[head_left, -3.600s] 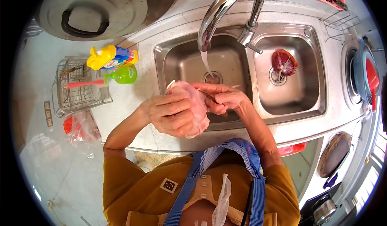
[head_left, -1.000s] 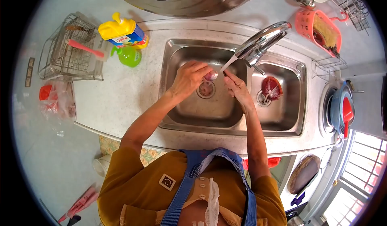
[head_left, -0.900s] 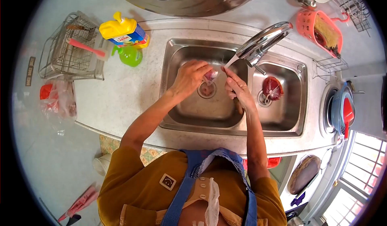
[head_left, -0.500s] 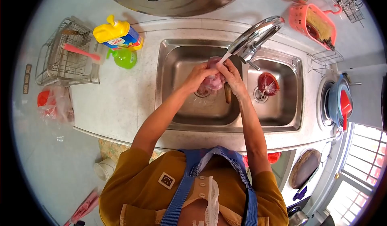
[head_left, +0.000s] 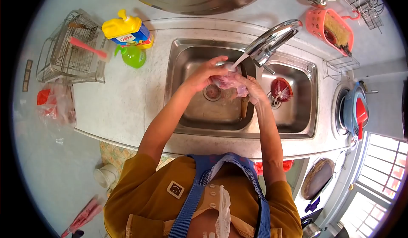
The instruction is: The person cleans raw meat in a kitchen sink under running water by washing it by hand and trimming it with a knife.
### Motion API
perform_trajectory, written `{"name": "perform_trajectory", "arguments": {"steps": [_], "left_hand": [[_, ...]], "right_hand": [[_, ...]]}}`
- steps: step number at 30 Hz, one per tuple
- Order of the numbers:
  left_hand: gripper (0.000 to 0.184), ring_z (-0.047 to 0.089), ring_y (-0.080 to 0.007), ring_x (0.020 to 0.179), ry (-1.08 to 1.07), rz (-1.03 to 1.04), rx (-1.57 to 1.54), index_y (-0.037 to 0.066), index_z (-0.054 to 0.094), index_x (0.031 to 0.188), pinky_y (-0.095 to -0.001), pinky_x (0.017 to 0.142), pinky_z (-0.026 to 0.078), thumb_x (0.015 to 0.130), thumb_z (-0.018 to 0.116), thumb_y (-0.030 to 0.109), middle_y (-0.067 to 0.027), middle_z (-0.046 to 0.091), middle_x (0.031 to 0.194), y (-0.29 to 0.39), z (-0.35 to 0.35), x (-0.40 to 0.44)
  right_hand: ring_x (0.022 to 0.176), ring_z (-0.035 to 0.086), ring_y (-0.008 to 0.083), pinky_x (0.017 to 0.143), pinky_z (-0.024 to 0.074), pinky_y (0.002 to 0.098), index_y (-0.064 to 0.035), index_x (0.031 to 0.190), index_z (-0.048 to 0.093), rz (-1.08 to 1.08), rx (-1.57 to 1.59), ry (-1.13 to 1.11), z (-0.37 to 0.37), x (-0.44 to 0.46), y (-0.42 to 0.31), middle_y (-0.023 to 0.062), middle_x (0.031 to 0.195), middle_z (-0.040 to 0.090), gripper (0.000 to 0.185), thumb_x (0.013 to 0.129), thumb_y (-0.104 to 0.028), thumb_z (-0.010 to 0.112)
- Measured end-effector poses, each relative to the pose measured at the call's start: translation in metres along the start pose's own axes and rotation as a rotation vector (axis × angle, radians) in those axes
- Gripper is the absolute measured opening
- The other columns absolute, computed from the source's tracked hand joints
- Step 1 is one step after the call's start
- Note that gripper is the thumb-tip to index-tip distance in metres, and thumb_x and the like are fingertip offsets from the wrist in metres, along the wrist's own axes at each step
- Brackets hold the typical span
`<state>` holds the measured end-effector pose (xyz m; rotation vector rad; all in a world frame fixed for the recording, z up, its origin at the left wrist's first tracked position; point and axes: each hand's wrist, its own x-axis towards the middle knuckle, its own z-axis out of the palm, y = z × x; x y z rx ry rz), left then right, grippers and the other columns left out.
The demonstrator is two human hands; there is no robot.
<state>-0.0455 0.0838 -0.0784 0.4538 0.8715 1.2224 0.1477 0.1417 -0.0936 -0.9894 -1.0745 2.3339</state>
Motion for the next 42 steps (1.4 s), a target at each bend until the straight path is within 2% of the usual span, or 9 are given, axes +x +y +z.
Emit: {"name": "perform_trajectory", "arguments": {"steps": [6,13,22,27,29,30,33,37,42], "left_hand": [[0.042,0.059,-0.016,0.085,-0.139,0.092,0.053,0.002,0.052,0.114,-0.0318,0.077,0.051,0.073,0.062,-0.002,-0.0074,0.059,0.094,0.002,-0.013,-0.004],[0.046,0.059,-0.0179,0.09,-0.118,0.222,0.175,0.002,0.057,0.101,-0.0309,0.08,0.052,0.059,0.057,-0.016,-0.0074,0.06,0.097,0.013,-0.013,-0.02],[0.047,0.06,-0.0223,0.094,-0.161,0.248,0.053,0.003,0.056,0.103,-0.0356,0.083,0.053,0.06,0.055,-0.017,-0.0105,0.059,0.103,0.0,-0.013,-0.022],[0.04,0.061,-0.0259,0.093,-0.178,0.164,-0.146,0.0,0.055,0.105,-0.0371,0.08,0.054,0.066,0.054,-0.013,-0.014,0.059,0.102,0.01,-0.005,-0.026],[0.037,0.061,-0.0265,0.092,-0.102,0.153,-0.136,-0.001,0.054,0.105,-0.0372,0.08,0.054,0.07,0.055,-0.011,-0.0147,0.059,0.1,0.009,-0.002,-0.025],[0.034,0.061,-0.0254,0.09,-0.059,0.145,-0.159,-0.002,0.054,0.105,-0.0372,0.079,0.054,0.072,0.055,-0.008,-0.0141,0.06,0.098,0.008,0.0,-0.023],[0.03,0.062,-0.0233,0.087,-0.051,0.115,-0.199,-0.002,0.055,0.105,-0.0366,0.079,0.054,0.075,0.057,-0.004,-0.0131,0.061,0.095,0.004,0.005,-0.021],[0.027,0.062,-0.0186,0.085,-0.135,0.116,-0.065,-0.002,0.056,0.103,-0.0316,0.081,0.052,0.076,0.059,0.0,-0.0107,0.062,0.096,0.017,0.022,-0.035],[0.034,0.061,-0.0162,0.091,-0.216,0.121,0.241,-0.002,0.054,0.111,-0.0281,0.082,0.05,0.079,0.061,0.008,-0.0088,0.062,0.099,0.033,0.013,-0.051]], "right_hand": [[0.043,0.034,0.0024,0.039,0.0225,0.0188,-0.0018,0.093,0.064,0.073,0.058,-0.264,-0.01,-0.004,0.002,-0.0049,0.058,0.049,0.02,0.082,-0.019,0.065],[0.045,0.033,0.0021,0.042,0.0241,0.0197,-0.0048,0.09,0.063,0.1,-0.15,-0.19,-0.006,-0.02,-0.017,-0.0055,0.06,0.049,0.016,0.079,-0.016,0.068],[0.049,0.035,0.0023,0.044,0.0255,0.019,-0.0065,0.099,0.061,0.018,-0.281,-0.088,-0.003,-0.032,-0.018,-0.0055,0.067,0.051,0.023,0.081,-0.02,0.067],[0.054,0.035,0.001,0.046,0.0257,0.0167,-0.0067,0.124,0.049,-0.308,-0.339,0.119,0.007,-0.034,-0.011,-0.0043,0.082,0.055,0.045,0.085,-0.024,0.063],[0.062,0.048,0.0075,0.052,0.0367,0.0213,-0.0078,0.129,0.043,-0.25,-0.319,0.078,0.016,-0.033,-0.017,0.0009,0.089,0.057,0.055,0.081,-0.02,0.067],[0.072,0.052,0.0139,0.06,0.041,0.0259,-0.0069,0.129,0.043,-0.58,-0.704,0.133,0.032,-0.032,-0.017,0.0045,0.094,0.056,0.058,0.078,-0.016,0.068],[0.102,0.053,0.0299,0.084,0.0436,0.0358,-0.0049,0.128,0.041,-0.821,-1.005,0.209,0.065,-0.033,-0.014,0.0152,0.107,0.052,0.066,0.069,-0.005,0.071],[0.092,0.059,0.0272,0.082,0.0465,0.0327,-0.0022,0.118,0.047,-0.828,-0.962,0.297,0.05,-0.013,0.0,0.0189,0.103,0.056,0.049,0.072,0.001,0.065],[0.073,0.055,0.0089,0.065,0.0449,0.0239,0.0033,0.099,0.057,-0.558,-0.69,-0.04,0.048,-0.016,-0.024,0.0052,0.082,0.063,0.018,0.082,-0.001,0.056]]}}
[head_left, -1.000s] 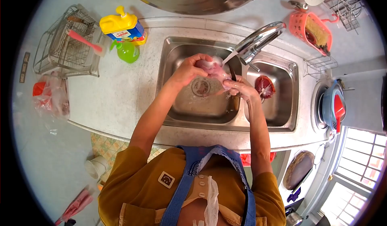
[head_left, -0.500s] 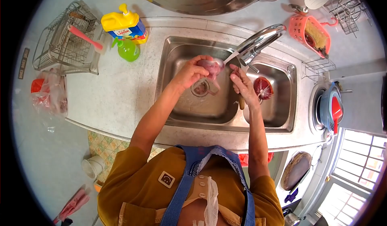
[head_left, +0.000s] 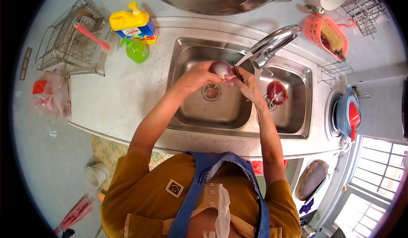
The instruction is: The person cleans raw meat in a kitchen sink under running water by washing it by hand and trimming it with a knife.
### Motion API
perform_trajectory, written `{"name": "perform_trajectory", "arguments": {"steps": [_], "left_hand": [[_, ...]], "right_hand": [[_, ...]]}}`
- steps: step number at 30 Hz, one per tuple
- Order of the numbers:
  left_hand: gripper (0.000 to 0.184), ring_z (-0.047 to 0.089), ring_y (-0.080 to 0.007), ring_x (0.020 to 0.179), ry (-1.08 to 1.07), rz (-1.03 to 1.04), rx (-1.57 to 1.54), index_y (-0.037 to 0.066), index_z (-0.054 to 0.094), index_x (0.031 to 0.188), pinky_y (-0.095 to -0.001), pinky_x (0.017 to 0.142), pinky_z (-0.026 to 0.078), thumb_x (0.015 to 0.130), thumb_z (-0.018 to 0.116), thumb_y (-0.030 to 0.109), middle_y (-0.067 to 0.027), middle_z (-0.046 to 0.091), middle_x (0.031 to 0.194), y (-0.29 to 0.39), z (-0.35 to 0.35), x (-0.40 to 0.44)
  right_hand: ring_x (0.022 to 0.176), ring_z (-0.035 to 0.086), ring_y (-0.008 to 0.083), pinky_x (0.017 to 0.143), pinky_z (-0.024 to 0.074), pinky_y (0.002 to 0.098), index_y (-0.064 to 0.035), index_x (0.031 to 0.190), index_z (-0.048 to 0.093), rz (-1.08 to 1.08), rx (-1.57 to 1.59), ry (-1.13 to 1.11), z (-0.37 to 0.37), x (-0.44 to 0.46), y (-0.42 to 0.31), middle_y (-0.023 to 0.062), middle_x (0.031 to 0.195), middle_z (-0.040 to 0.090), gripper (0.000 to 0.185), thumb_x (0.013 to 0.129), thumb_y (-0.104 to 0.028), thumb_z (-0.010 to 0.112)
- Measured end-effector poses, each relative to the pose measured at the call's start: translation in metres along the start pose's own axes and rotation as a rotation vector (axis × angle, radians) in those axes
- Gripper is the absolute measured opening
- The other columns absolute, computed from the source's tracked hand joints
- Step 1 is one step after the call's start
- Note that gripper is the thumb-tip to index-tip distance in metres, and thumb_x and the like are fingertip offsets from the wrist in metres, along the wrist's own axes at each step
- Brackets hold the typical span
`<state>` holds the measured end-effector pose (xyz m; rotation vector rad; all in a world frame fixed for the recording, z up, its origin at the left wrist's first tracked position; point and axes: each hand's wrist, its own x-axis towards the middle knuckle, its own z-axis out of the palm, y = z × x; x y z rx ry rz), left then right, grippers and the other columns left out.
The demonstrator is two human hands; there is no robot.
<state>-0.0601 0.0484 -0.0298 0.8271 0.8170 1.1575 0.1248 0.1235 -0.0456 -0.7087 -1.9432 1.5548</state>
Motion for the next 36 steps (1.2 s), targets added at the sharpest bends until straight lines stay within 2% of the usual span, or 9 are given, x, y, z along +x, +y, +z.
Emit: {"name": "perform_trajectory", "arguments": {"steps": [2,7,8,12,23,27,30,33,36], "left_hand": [[0.036,0.061,-0.0155,0.091,0.048,-0.082,0.073,-0.001,0.054,0.111,-0.027,0.081,0.049,0.078,0.063,0.009,-0.0078,0.062,0.099,0.004,0.001,-0.005],[0.035,0.059,-0.0134,0.084,0.309,0.113,0.289,0.002,0.058,0.107,-0.0248,0.072,0.049,0.075,0.07,0.011,-0.0079,0.061,0.097,-0.018,-0.003,-0.001],[0.031,0.06,-0.0151,0.082,0.193,0.098,-0.088,0.005,0.056,0.106,-0.0244,0.069,0.049,0.079,0.068,0.015,-0.0076,0.061,0.094,-0.015,0.009,-0.003],[0.021,0.061,-0.0181,0.082,-0.012,-0.038,-0.536,0.007,0.052,0.101,-0.0255,0.067,0.048,0.086,0.059,0.02,-0.0065,0.06,0.092,-0.044,0.014,-0.005],[0.03,0.059,-0.0203,0.094,0.115,-0.131,-0.394,0.002,0.05,0.112,-0.0313,0.08,0.047,0.086,0.056,0.014,-0.0104,0.058,0.108,-0.058,-0.024,-0.013],[0.028,0.06,-0.0241,0.093,0.175,-0.194,-0.361,0.001,0.049,0.111,-0.0345,0.08,0.049,0.085,0.055,0.01,-0.0133,0.058,0.11,-0.057,-0.042,-0.018],[0.033,0.06,-0.0232,0.092,0.368,-0.248,-0.349,0.001,0.049,0.112,-0.0355,0.079,0.05,0.085,0.058,0.016,-0.0133,0.058,0.107,-0.053,-0.049,-0.022],[0.032,0.06,-0.0234,0.091,0.562,-0.211,-0.198,0.005,0.05,0.112,-0.0356,0.066,0.052,0.086,0.059,0.02,-0.0103,0.058,0.104,-0.057,-0.061,-0.018],[0.035,0.06,-0.0227,0.088,0.546,-0.294,-0.13,0.006,0.05,0.113,-0.0363,0.063,0.052,0.085,0.061,0.024,-0.009,0.058,0.1,-0.063,-0.081,-0.013]], "right_hand": [[0.07,0.053,0.0064,0.061,0.0435,0.0212,0.003,0.096,0.059,0.006,0.021,-0.096,-0.005,0.003,-0.005,0.0012,0.079,0.061,0.014,0.084,-0.003,0.055],[0.055,0.041,-0.0002,0.047,0.0276,0.0156,-0.006,0.091,0.064,0.303,0.336,-0.157,-0.003,0.005,-0.024,-0.0075,0.068,0.053,0.014,0.089,-0.017,0.055],[0.052,0.037,-0.0013,0.045,0.0253,0.0167,-0.0092,0.092,0.064,0.335,0.354,-0.179,-0.002,0.006,-0.008,-0.0089,0.066,0.051,0.013,0.088,-0.019,0.057],[0.05,0.036,0.0,0.044,0.0245,0.0179,-0.0106,0.091,0.063,0.48,0.503,-0.179,0.007,0.004,-0.005,-0.0083,0.063,0.049,0.009,0.086,-0.018,0.059],[0.052,0.043,0.0062,0.045,0.0328,0.0197,0.0017,0.102,0.051,0.49,0.407,-0.175,-0.01,0.017,0.026,0.0021,0.072,0.053,0.03,0.079,-0.01,0.065],[0.064,0.049,0.0121,0.051,0.0414,0.0221,0.0059,0.105,0.049,0.57,0.723,-0.066,-0.014,0.041,0.047,0.0121,0.089,0.053,0.027,0.079,0.001,0.053],[0.058,0.05,0.0166,0.05,0.0432,0.0247,0.0059,0.107,0.048,0.683,1.316,0.188,-0.005,0.052,0.048,0.0161,0.092,0.057,0.026,0.09,-0.014,0.044],[0.058,0.049,0.0171,0.049,0.0425,0.0265,0.0059,0.103,0.05,0.563,0.964,0.118,0.012,0.039,0.077,0.0123,0.084,0.056,0.027,0.092,-0.018,0.042],[0.057,0.046,0.0149,0.05,0.0413,0.0282,-0.0009,0.111,0.045,0.669,1.208,0.062,0.024,0.011,0.122,0.0073,0.075,0.051,0.028,0.092,-0.021,0.044]]}}
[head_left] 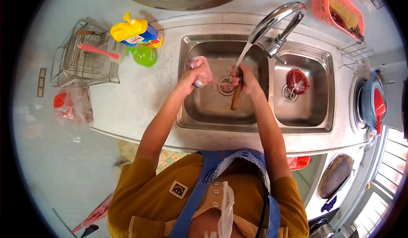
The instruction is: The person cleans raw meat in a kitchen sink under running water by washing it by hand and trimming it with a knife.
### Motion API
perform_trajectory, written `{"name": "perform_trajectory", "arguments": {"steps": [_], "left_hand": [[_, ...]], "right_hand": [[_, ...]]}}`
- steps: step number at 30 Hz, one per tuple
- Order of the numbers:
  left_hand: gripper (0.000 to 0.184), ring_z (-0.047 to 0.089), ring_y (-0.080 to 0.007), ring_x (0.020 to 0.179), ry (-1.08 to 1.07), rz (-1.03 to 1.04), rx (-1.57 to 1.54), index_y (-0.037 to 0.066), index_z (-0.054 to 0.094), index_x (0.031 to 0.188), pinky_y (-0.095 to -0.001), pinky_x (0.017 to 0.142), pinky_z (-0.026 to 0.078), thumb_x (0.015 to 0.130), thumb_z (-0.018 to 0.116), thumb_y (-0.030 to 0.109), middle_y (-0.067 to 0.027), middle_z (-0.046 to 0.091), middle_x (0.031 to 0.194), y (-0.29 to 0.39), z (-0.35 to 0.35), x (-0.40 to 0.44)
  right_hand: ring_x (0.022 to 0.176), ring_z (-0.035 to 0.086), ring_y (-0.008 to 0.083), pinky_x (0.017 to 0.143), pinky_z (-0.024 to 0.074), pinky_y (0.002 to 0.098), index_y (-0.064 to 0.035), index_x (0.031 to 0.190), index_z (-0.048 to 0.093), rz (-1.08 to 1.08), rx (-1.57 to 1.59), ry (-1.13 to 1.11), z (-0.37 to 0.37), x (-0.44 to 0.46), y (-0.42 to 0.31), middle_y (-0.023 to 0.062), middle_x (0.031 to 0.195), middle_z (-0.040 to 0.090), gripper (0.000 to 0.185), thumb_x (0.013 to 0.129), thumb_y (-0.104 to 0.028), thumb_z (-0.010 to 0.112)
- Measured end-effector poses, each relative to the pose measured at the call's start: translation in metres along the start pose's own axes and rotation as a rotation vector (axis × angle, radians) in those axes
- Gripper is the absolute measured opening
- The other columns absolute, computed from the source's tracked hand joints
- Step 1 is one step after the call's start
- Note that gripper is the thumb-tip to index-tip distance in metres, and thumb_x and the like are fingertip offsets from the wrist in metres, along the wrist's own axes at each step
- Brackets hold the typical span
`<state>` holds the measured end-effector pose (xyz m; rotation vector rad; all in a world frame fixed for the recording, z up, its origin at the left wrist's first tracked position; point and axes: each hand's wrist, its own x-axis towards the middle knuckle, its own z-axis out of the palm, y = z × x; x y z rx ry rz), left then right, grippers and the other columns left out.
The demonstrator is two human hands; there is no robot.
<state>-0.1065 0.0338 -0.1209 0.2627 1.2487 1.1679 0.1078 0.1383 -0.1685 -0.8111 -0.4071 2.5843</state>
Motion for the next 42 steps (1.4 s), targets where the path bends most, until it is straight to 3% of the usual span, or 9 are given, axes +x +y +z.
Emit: {"name": "perform_trajectory", "arguments": {"steps": [5,7,8,12,21,25,33,38,42], "left_hand": [[0.039,0.059,-0.0233,0.088,-0.023,-0.044,-0.024,0.005,0.049,0.113,-0.0366,0.067,0.052,0.083,0.063,0.027,-0.0107,0.057,0.103,0.001,0.009,0.0],[0.037,0.059,-0.0236,0.09,-0.056,-0.063,-0.082,0.008,0.049,0.114,-0.0367,0.067,0.052,0.084,0.062,0.025,-0.0094,0.058,0.103,0.005,0.015,-0.006],[0.037,0.059,-0.0238,0.092,-0.069,-0.062,-0.099,0.008,0.048,0.115,-0.0372,0.07,0.052,0.085,0.061,0.025,-0.0099,0.057,0.105,0.01,0.02,-0.009],[0.04,0.058,-0.0246,0.096,-0.07,-0.048,-0.091,0.008,0.046,0.118,-0.039,0.078,0.05,0.085,0.06,0.025,-0.0118,0.055,0.11,0.024,0.042,-0.025],[0.039,0.056,-0.0234,0.101,-0.083,0.037,-0.013,0.007,0.045,0.12,-0.0342,0.081,0.049,0.089,0.055,0.028,-0.0106,0.056,0.111,0.033,0.07,-0.048],[0.036,0.057,-0.022,0.1,-0.063,0.029,-0.046,0.006,0.047,0.118,-0.0342,0.081,0.049,0.089,0.054,0.026,-0.0099,0.056,0.112,0.03,0.073,-0.05],[0.033,0.057,-0.0254,0.101,-0.025,-0.017,-0.198,0.0,0.047,0.116,-0.038,0.084,0.049,0.086,0.054,0.011,-0.0143,0.056,0.113,0.02,0.074,-0.062],[0.039,0.058,-0.027,0.096,-0.075,-0.061,-0.115,-0.003,0.045,0.117,-0.0371,0.08,0.05,0.08,0.055,0.002,-0.0156,0.056,0.108,0.024,0.062,-0.07],[0.038,0.06,-0.0231,0.09,-0.023,0.036,0.223,-0.004,0.046,0.116,-0.0345,0.077,0.05,0.08,0.055,0.002,-0.0148,0.058,0.102,0.029,0.066,-0.093]], "right_hand": [[0.062,0.044,0.0112,0.054,0.0401,0.0266,-0.0096,0.117,0.041,0.073,0.363,0.195,0.007,-0.046,0.037,0.0036,0.082,0.048,0.03,0.091,-0.024,0.047],[0.066,0.043,0.0113,0.058,0.0401,0.0263,-0.0112,0.114,0.045,-0.07,0.24,-0.147,0.008,-0.068,0.047,0.0006,0.084,0.045,0.029,0.091,-0.027,0.049],[0.067,0.042,0.0103,0.06,0.0376,0.0267,-0.0165,0.126,0.041,-0.071,0.19,-0.285,0.004,-0.073,0.054,-0.001,0.085,0.047,0.039,0.092,-0.034,0.046],[0.066,0.038,0.0114,0.061,0.0362,0.0273,-0.0159,0.138,0.03,-0.006,0.235,-0.359,0.036,-0.089,0.057,-0.0014,0.075,0.039,0.053,0.092,-0.037,0.046],[0.062,0.035,0.0109,0.059,0.0336,0.0262,-0.0139,0.12,0.042,-0.044,0.261,-0.619,0.047,-0.058,0.053,-0.0021,0.066,0.033,0.032,0.091,-0.025,0.051],[0.061,0.036,0.0087,0.056,0.0321,0.0225,-0.0175,0.115,0.043,0.019,0.249,-0.521,0.058,-0.063,0.047,-0.0025,0.068,0.037,0.026,0.091,-0.015,0.052],[0.059,0.037,0.0075,0.053,0.0312,0.0204,-0.0158,0.107,0.045,-0.193,0.139,-0.321,0.037,-0.054,0.048,-0.0025,0.069,0.04,0.017,0.092,-0.016,0.052],[0.056,0.035,0.008,0.053,0.031,0.0224,-0.0117,0.111,0.047,-0.051,0.295,-0.823,0.031,-0.037,0.064,-0.0018,0.067,0.041,0.025,0.09,-0.024,0.054],[0.054,0.034,0.0069,0.053,0.0307,0.0217,-0.0095,0.123,0.045,-0.03,0.326,-0.794,0.039,-0.043,0.059,-0.0025,0.068,0.043,0.038,0.089,-0.023,0.054]]}}
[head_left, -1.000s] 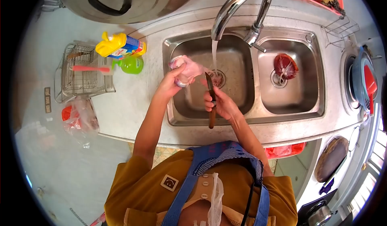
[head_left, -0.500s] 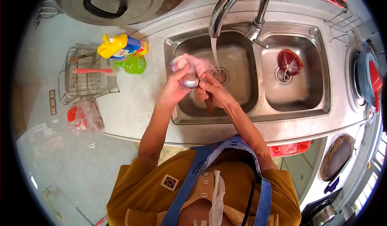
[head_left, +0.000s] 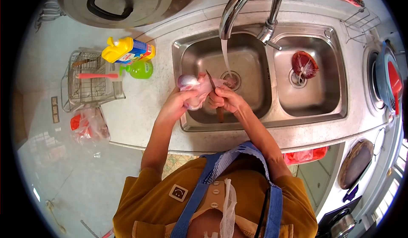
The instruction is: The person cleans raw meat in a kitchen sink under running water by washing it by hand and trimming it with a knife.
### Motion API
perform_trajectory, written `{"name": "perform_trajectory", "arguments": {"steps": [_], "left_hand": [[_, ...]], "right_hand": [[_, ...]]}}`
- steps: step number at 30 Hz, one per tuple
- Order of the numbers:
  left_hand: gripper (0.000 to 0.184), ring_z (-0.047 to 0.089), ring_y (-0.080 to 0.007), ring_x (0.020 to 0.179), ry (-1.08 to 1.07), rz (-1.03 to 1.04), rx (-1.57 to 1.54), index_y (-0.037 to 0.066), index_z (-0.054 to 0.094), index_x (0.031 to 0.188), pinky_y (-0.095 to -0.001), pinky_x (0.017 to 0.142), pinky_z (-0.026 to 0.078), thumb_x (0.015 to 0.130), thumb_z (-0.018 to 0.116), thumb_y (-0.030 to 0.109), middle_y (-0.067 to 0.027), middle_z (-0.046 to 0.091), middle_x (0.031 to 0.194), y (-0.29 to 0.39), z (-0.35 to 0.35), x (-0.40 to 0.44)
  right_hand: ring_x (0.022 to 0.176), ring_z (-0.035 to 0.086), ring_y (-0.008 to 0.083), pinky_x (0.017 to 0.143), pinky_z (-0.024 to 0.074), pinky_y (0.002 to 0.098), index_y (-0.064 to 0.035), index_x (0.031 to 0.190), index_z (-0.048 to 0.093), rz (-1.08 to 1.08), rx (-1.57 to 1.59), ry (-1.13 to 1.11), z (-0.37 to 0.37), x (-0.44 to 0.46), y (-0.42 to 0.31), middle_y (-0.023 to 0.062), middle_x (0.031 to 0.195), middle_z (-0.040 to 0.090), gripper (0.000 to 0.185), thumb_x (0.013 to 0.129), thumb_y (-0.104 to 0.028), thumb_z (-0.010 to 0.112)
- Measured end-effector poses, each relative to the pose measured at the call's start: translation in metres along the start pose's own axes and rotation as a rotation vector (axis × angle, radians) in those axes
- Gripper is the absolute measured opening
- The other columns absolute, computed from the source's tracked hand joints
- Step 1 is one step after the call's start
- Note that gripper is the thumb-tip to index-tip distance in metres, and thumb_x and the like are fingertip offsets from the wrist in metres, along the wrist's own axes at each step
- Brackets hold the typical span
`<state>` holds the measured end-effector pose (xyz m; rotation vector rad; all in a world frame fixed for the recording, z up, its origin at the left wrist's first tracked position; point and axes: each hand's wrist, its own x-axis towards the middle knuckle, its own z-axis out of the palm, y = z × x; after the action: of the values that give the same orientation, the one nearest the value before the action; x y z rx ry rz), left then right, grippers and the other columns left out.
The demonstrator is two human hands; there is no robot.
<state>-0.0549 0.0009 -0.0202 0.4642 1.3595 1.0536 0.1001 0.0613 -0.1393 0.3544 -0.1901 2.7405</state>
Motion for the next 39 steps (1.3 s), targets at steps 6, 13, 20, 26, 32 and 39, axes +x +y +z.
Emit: {"name": "perform_trajectory", "arguments": {"steps": [6,13,20,26,32,39], "left_hand": [[0.043,0.062,-0.0286,0.092,0.016,-0.031,0.011,-0.003,0.043,0.12,-0.0327,0.072,0.05,0.079,0.054,0.003,-0.0184,0.058,0.106,0.012,-0.004,-0.028],[0.044,0.062,-0.0307,0.094,0.009,-0.06,-0.042,-0.004,0.042,0.121,-0.0326,0.074,0.05,0.08,0.055,0.005,-0.0203,0.058,0.107,0.01,-0.005,-0.039],[0.04,0.062,-0.0255,0.088,-0.018,-0.044,-0.069,-0.003,0.045,0.117,-0.0329,0.071,0.051,0.081,0.057,0.006,-0.0175,0.059,0.1,0.007,0.001,-0.041],[0.041,0.062,-0.0249,0.089,0.003,-0.013,-0.046,-0.003,0.045,0.118,-0.0331,0.072,0.051,0.08,0.059,0.007,-0.0162,0.059,0.101,0.004,-0.002,-0.044],[0.043,0.062,-0.0275,0.091,-0.031,-0.023,-0.054,-0.003,0.044,0.12,-0.0323,0.073,0.05,0.08,0.058,0.006,-0.0171,0.059,0.104,0.013,0.002,-0.054],[0.04,0.061,-0.0333,0.093,-0.031,-0.038,-0.09,-0.003,0.044,0.117,-0.0424,0.084,0.05,0.079,0.055,0.001,-0.0192,0.057,0.107,0.02,-0.006,-0.07]], "right_hand": [[0.055,0.034,0.0049,0.051,0.0286,0.0174,-0.0072,0.137,0.034,-0.015,-0.326,0.244,0.03,-0.005,-0.008,-0.0045,0.073,0.046,0.055,0.087,-0.016,0.055],[0.055,0.034,0.0041,0.051,0.0287,0.0173,-0.0107,0.14,0.028,-0.141,-0.425,0.246,0.032,-0.007,0.007,-0.0041,0.077,0.048,0.059,0.087,-0.014,0.055],[0.057,0.038,0.0045,0.051,0.0313,0.0184,-0.0107,0.139,0.03,-0.189,-0.187,0.14,0.042,0.0,0.013,0.0029,0.126,0.047,0.057,0.087,-0.013,0.055],[0.057,0.039,0.004,0.051,0.035,0.0171,-0.0084,0.135,0.038,-0.229,-0.541,0.357,0.044,0.001,0.013,0.0052,0.119,0.054,0.058,0.082,-0.011,0.062],[0.06,0.04,0.0047,0.054,0.0355,0.0174,-0.0077,0.134,0.039,-0.259,-0.545,0.39,0.048,-0.005,0.014,0.0013,0.112,0.055,0.056,0.083,-0.005,0.06],[0.06,0.04,0.0047,0.054,0.0346,0.0175,-0.0048,0.132,0.042,-0.425,-0.451,0.46,0.043,-0.012,0.011,-0.0003,0.091,0.056,0.053,0.083,-0.007,0.06]]}}
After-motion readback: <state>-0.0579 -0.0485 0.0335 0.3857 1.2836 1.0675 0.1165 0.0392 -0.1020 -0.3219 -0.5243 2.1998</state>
